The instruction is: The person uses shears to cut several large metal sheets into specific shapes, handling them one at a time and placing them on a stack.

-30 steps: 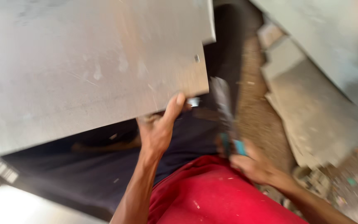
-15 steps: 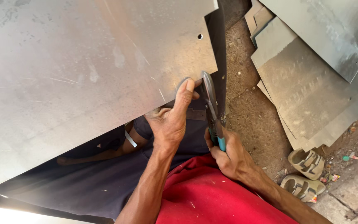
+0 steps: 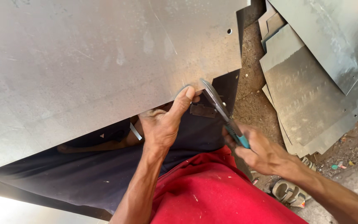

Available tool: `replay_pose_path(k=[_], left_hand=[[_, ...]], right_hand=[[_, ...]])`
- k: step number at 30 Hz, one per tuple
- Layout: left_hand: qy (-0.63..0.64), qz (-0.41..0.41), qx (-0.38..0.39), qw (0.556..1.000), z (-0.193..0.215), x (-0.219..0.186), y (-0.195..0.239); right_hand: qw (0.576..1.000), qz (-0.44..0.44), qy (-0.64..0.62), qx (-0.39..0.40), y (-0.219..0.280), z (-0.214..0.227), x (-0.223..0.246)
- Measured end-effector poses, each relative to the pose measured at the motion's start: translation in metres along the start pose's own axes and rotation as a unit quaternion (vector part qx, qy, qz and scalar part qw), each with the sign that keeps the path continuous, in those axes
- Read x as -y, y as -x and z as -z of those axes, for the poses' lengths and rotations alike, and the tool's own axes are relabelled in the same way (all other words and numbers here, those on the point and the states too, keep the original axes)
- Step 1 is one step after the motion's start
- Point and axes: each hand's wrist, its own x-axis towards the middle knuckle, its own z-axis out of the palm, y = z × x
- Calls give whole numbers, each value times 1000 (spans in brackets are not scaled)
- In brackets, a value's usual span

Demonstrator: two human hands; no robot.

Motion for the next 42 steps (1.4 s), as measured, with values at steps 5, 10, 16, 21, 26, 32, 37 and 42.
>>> replay_pose_path(k=[5,10,16,21,26,32,37,42], left_hand=[[59,20,-7,998,0,0,-3],[-43,-22,-50,998,8,2,-1],[-42,-39,7,998,-2,0,-12],[-5,-77,18,997,-35,0,-29],[-25,-57,3,998,-35,1,-32],[-34,-35,-2,999,-27,-2,-30],[-13,-7,30,999,-23,-23,-31],[34,-19,43,998,-23,-22,-30]], right_hand=[[996,-58,63,24,4,21,-10],[990,-56,128,12,-8,37,-30],[998,-61,9,-16,-2,25,-7],[967,5,-233,-99,-13,-41,48],[938,33,-286,-191,-27,-59,65],[976,-122,-107,-142,-32,-42,11],[993,32,47,-100,-23,30,-64],[997,13,77,3,-15,48,-48]])
